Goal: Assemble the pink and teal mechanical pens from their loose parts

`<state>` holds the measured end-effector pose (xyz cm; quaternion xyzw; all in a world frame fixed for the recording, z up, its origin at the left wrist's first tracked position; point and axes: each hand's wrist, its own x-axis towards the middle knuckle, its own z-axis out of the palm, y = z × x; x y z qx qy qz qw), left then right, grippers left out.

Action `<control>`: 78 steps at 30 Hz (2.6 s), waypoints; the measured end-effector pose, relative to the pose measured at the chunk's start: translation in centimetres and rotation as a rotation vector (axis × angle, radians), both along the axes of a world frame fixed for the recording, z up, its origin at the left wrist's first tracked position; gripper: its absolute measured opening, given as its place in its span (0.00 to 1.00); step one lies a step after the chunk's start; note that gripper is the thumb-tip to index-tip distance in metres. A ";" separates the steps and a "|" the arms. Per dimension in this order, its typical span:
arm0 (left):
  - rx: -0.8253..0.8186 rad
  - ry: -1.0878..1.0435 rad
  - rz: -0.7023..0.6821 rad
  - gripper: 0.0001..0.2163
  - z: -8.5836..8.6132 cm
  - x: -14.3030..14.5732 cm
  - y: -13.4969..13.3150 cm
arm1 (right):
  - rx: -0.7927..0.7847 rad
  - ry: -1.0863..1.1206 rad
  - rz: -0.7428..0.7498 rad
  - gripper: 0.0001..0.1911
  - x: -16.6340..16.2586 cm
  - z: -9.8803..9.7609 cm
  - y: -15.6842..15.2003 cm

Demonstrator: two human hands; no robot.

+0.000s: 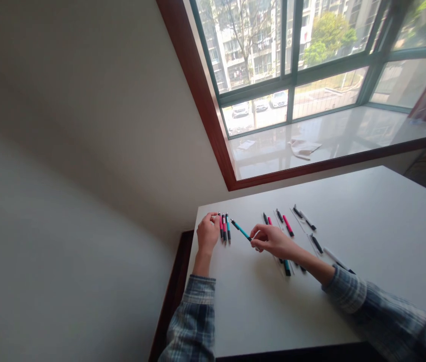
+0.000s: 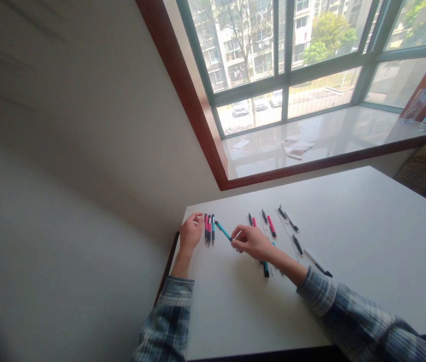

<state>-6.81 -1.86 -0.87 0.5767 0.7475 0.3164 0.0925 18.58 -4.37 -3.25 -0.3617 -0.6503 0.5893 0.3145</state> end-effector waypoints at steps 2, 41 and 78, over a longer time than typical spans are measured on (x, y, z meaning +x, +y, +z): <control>-0.051 0.063 -0.008 0.11 -0.4 -0.6 0.1 | 0.077 -0.058 -0.050 0.06 -0.8 0.6 0.4; -0.172 0.062 -0.016 0.10 -0.7 0.3 -0.1 | 0.405 -0.778 -0.061 0.16 -7.8 1.0 4.2; -0.136 0.090 -0.037 0.10 -1.3 0.3 0.1 | 0.570 -0.484 -0.047 0.12 0.4 2.3 5.0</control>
